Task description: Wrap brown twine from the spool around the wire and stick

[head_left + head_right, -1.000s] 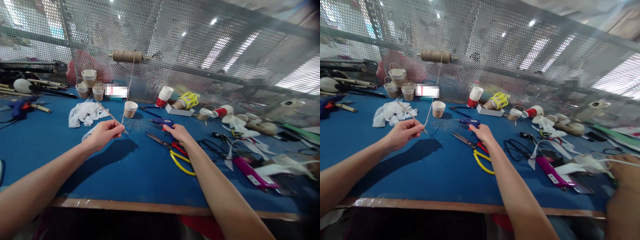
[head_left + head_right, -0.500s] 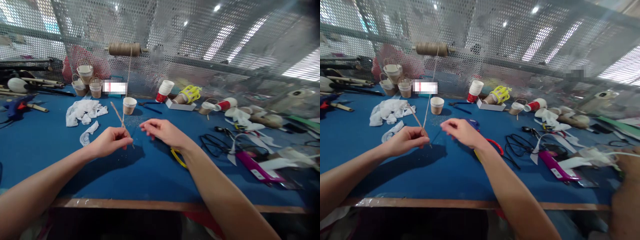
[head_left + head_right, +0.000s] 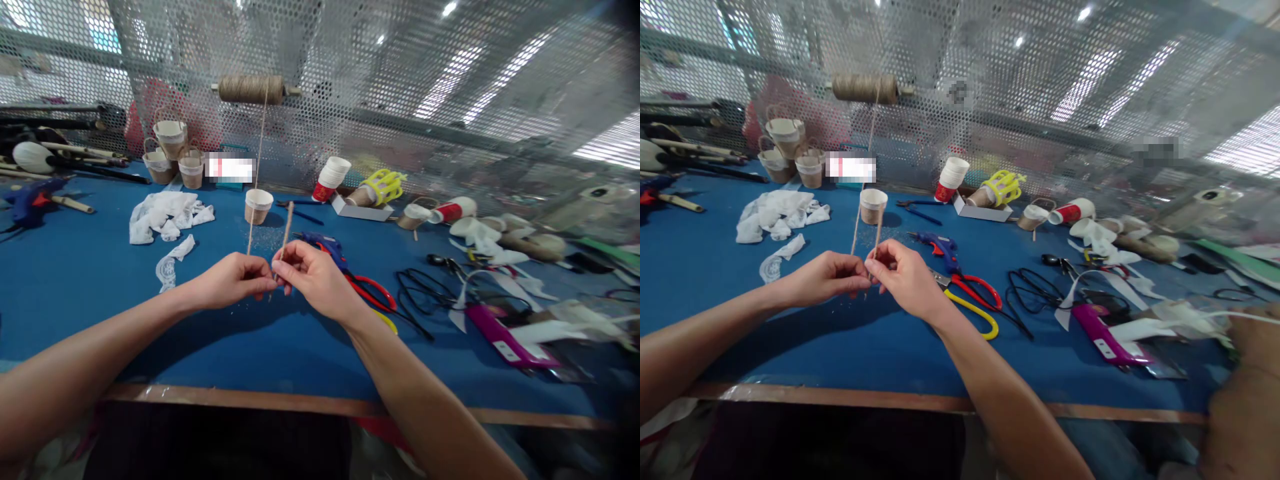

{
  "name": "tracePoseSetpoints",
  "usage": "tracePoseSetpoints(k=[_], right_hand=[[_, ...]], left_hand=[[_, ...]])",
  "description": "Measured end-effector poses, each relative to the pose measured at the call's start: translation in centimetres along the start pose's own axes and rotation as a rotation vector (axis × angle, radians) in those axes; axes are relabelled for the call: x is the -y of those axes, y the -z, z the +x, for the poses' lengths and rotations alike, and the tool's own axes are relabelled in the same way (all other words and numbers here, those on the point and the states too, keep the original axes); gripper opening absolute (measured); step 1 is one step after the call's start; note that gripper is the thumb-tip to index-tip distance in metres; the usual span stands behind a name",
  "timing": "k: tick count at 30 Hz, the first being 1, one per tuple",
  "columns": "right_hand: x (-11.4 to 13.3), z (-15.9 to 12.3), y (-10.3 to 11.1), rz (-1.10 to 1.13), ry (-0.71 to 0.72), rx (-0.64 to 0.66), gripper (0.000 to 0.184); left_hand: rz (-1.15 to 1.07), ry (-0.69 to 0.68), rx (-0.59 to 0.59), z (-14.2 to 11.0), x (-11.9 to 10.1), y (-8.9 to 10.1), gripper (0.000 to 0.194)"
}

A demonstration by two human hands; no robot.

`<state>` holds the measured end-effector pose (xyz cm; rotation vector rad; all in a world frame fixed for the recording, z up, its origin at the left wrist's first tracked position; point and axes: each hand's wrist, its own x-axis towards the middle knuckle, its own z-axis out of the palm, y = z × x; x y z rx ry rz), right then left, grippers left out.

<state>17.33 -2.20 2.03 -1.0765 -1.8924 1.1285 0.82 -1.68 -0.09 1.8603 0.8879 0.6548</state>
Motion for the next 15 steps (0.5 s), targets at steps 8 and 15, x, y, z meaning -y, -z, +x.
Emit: tracePoseSetpoints(k=[8, 15], right_hand=[[-0.4, 0.0, -0.2, 0.127, -0.004, -0.049, 0.008], [-0.8, -0.6, 0.4, 0.236, -0.108, 0.053, 0.014]], left_hand=[[-0.03, -0.013, -0.052, -0.6, -0.3, 0.4, 0.018], [0.083, -0.02, -0.002, -1.3, 0.0, 0.5, 0.02]])
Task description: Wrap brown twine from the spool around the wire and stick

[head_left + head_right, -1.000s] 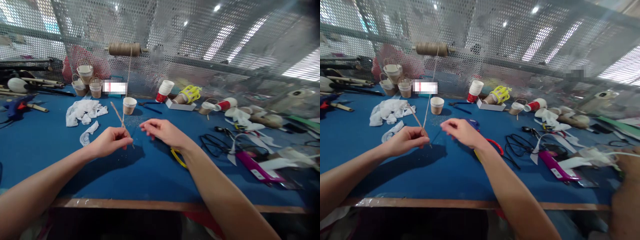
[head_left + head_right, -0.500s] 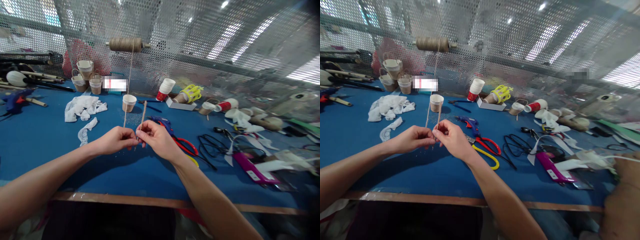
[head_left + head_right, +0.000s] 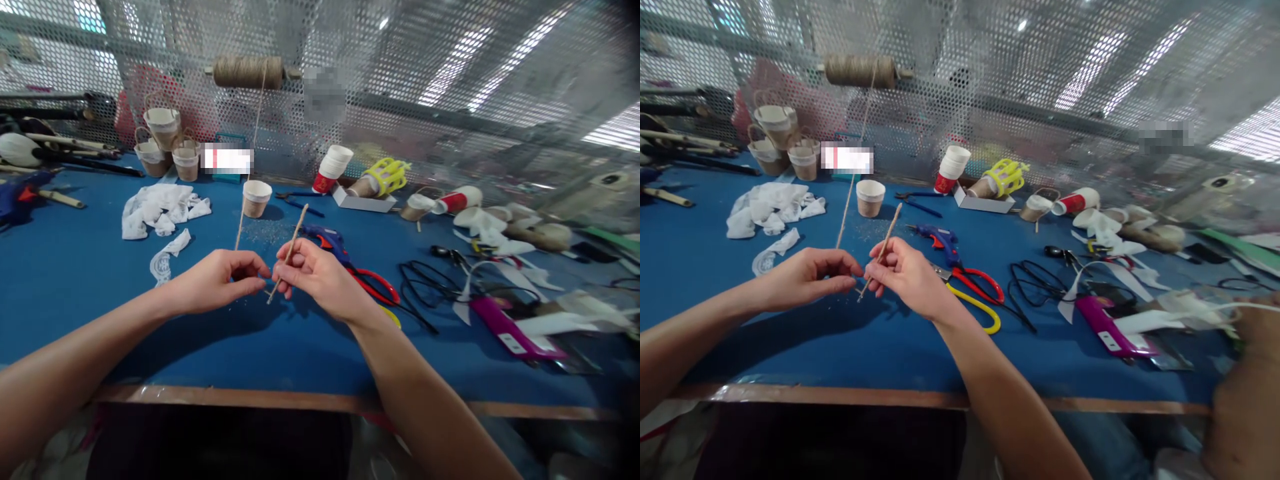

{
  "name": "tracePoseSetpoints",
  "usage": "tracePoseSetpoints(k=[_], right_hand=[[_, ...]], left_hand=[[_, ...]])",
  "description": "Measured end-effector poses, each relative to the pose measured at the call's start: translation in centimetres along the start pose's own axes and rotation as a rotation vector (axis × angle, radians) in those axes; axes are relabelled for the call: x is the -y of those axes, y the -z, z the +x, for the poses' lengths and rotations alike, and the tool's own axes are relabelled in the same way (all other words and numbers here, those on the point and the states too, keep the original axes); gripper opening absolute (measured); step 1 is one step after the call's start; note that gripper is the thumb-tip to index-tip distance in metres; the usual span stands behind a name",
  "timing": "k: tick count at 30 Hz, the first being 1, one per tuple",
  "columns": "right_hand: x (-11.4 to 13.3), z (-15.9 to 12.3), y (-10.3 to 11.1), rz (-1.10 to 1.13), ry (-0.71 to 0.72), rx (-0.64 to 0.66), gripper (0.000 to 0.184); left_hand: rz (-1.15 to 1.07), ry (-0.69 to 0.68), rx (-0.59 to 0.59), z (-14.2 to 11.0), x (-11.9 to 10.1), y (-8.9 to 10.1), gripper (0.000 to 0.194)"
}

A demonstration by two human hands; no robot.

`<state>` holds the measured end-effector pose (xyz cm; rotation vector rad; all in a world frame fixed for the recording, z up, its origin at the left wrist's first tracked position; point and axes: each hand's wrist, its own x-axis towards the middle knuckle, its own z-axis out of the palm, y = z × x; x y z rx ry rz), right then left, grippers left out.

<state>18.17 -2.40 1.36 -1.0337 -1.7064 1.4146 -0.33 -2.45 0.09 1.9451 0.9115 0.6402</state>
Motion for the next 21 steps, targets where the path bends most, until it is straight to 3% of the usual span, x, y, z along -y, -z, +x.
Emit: tracePoseSetpoints(k=[6, 13, 21], right_hand=[[-0.09, -0.25, 0.44, 0.013, -0.037, 0.064, 0.014], [-0.28, -0.09, 0.27, 0.032, -0.007, -0.03, 0.012], [-0.18, -0.16, 0.22, -0.082, 0.051, -0.09, 0.014]], left_hand=[[0.081, -0.031, -0.002, -0.13, -0.41, 0.27, 0.02], [0.361, -0.177, -0.044, -0.19, -0.64, 0.36, 0.016], [0.4, -0.238, -0.033, -0.38, -0.89, 0.31, 0.015]])
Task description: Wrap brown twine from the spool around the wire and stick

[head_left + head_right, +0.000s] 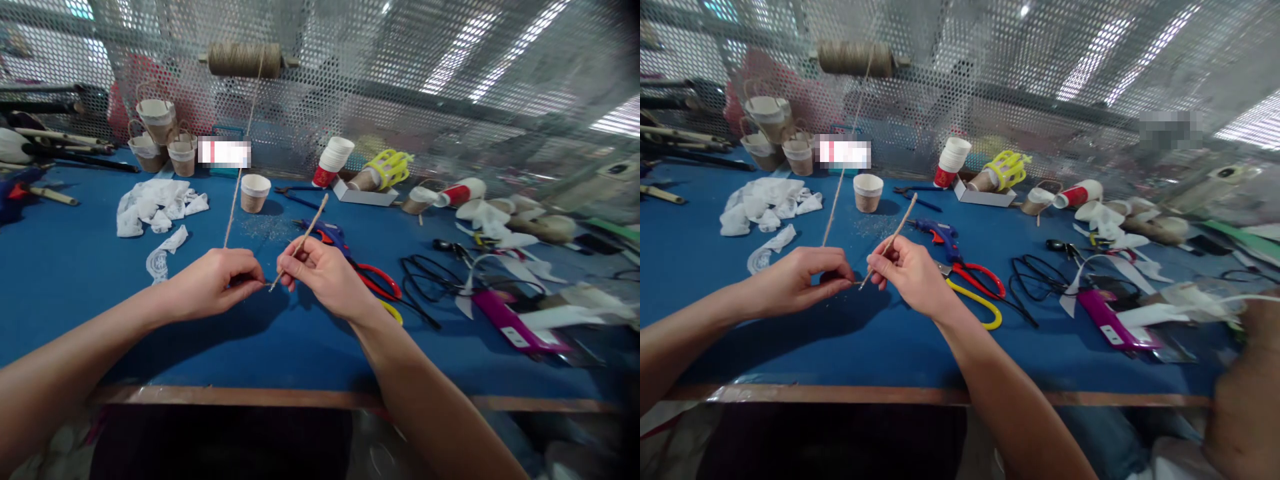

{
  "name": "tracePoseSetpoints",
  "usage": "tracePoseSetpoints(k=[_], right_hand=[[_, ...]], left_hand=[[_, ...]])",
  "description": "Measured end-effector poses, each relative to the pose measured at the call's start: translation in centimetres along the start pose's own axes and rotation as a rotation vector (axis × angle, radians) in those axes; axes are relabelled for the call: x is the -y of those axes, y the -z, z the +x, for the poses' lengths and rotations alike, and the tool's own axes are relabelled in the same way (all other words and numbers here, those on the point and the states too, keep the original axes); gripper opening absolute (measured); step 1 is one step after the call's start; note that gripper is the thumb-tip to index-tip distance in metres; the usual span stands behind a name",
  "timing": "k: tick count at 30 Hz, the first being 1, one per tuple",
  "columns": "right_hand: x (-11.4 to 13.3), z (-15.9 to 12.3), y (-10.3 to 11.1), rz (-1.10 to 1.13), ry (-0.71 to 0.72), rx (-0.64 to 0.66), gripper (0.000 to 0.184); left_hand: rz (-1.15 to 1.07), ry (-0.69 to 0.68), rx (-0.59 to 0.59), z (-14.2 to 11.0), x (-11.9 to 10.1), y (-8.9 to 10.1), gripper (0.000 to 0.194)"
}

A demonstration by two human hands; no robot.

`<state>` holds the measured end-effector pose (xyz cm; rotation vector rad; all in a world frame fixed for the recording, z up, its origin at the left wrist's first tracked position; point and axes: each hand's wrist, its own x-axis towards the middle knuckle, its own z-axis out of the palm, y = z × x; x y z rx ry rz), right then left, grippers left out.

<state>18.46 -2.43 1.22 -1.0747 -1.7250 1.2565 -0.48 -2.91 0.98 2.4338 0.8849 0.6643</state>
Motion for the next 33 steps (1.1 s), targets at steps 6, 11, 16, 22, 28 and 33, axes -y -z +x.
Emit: tracePoseSetpoints(k=[6, 11, 16, 22, 28, 33], right_hand=[[0.2, 0.0, -0.3, -0.059, 0.01, -0.055, 0.013], [0.0, -0.1, -0.5, -0.113, 0.026, -0.094, 0.014], [-0.2, -0.2, -0.7, -0.158, 0.06, -0.121, 0.016], [-0.3, -0.3, -0.8, -0.21, 0.089, -0.164, 0.022], [-0.3, -0.3, -0.8, -0.27, 0.113, -0.193, 0.022], [-0.4, -0.4, -0.8, -0.312, 0.113, -0.21, 0.021]], left_hand=[[-0.006, 0.035, -0.015, 0.0, -0.1, -0.1, 0.014], [-0.011, 0.015, -0.024, 0.0, -0.2, -0.3, 0.013], [-0.021, 0.012, -0.031, -0.1, -0.3, -0.5, 0.013], [-0.027, 0.003, -0.044, -0.1, -0.3, -0.7, 0.012], [-0.008, -0.02, -0.074, -0.1, -0.5, -0.9, 0.012], [0.014, -0.035, -0.092, 0.0, -0.7, -1.0, 0.011]])
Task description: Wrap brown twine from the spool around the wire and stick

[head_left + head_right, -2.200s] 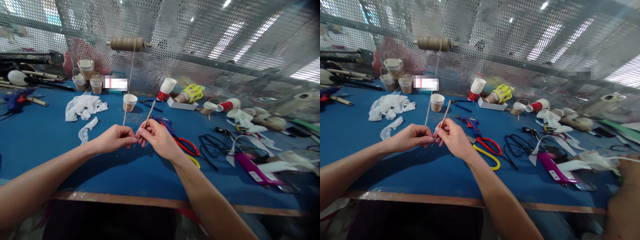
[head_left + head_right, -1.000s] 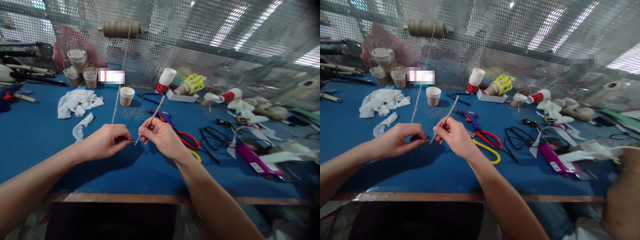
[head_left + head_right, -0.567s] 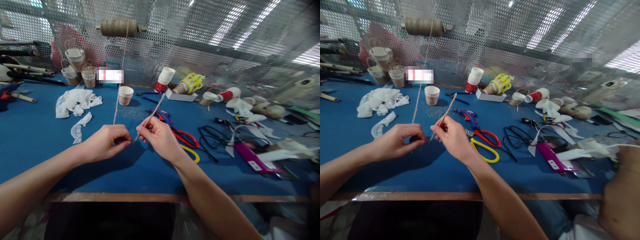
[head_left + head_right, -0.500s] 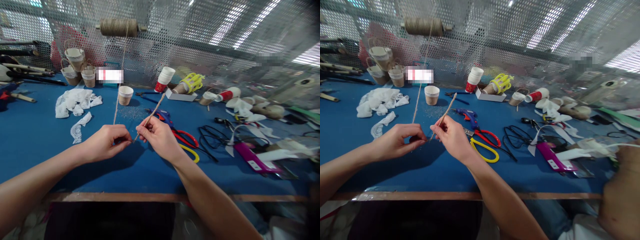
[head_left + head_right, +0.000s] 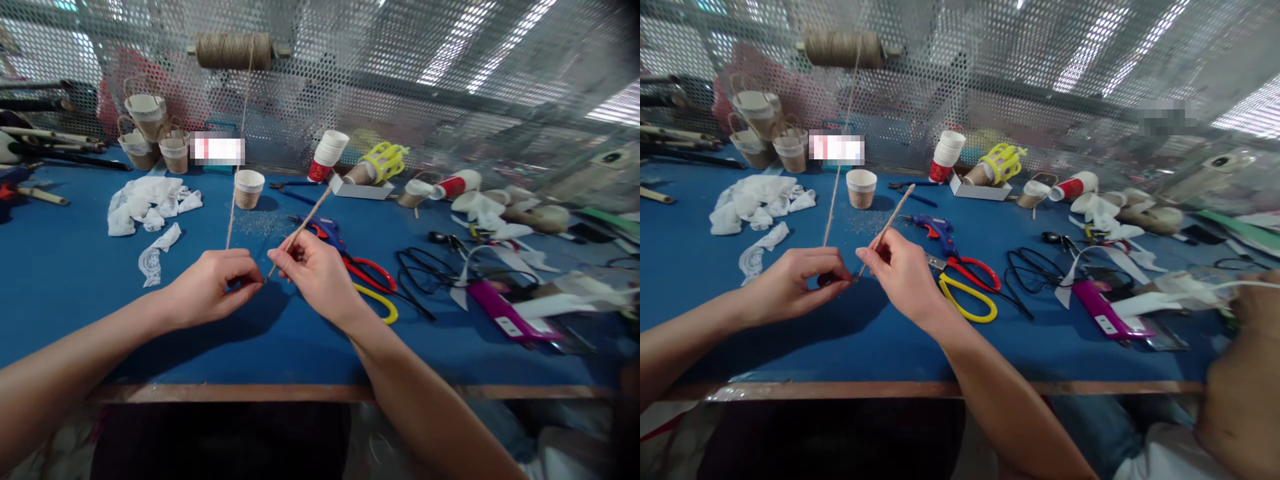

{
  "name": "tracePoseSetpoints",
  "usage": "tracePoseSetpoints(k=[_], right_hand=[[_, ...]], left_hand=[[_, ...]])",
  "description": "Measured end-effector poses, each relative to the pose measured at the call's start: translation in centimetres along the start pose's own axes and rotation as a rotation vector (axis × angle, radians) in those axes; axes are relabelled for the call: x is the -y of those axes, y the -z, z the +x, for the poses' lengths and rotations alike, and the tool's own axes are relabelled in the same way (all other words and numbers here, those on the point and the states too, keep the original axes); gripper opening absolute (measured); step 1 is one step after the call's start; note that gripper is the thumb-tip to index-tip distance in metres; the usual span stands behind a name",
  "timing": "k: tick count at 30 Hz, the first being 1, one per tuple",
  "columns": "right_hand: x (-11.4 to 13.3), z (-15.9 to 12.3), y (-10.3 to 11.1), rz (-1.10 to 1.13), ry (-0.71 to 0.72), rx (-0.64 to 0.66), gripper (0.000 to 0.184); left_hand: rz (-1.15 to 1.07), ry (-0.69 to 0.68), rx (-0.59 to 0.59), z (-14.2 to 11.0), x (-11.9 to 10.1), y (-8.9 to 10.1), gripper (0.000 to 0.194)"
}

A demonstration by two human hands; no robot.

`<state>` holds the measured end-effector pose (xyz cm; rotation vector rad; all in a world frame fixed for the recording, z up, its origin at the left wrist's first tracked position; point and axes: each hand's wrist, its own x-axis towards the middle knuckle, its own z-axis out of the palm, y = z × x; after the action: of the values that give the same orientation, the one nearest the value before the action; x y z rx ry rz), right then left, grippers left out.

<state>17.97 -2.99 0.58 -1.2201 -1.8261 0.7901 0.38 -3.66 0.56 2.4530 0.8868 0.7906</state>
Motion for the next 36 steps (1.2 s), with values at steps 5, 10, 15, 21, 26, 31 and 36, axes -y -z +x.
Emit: tracePoseSetpoints(k=[5, 10, 15, 21, 26, 31, 36], right_hand=[[0.0, 0.0, 0.0, -0.01, -0.005, -0.004, 0.025], [-0.1, 0.1, -0.1, 0.022, -0.014, -0.013, 0.029], [0.1, -0.1, -0.3, 0.105, -0.041, -0.017, 0.03], [0.4, -0.2, -0.3, 0.086, -0.033, -0.068, 0.03], [0.6, -0.1, -0.6, 0.035, 0.0, -0.093, 0.028], [1.0, -0.4, -1.2, -0.042, 0.014, -0.119, 0.027], [1.2, -0.6, -1.5, -0.001, 0.01, -0.138, 0.023]], left_hand=[[0.038, -0.032, -0.019, 0.0, 0.0, 0.0, 0.011], [0.089, -0.06, -0.039, -0.1, -0.1, 0.0, 0.011], [0.123, -0.066, -0.045, -0.2, -0.1, -0.1, 0.011], [0.1, -0.086, -0.063, -0.2, -0.2, -0.1, 0.011], [0.083, -0.059, -0.092, -0.1, -0.5, -0.2, 0.015], [0.097, 0.055, -0.184, 0.1, -0.5, -0.9, 0.024], [0.056, 0.098, -0.216, 0.2, -0.6, -1.2, 0.025]])
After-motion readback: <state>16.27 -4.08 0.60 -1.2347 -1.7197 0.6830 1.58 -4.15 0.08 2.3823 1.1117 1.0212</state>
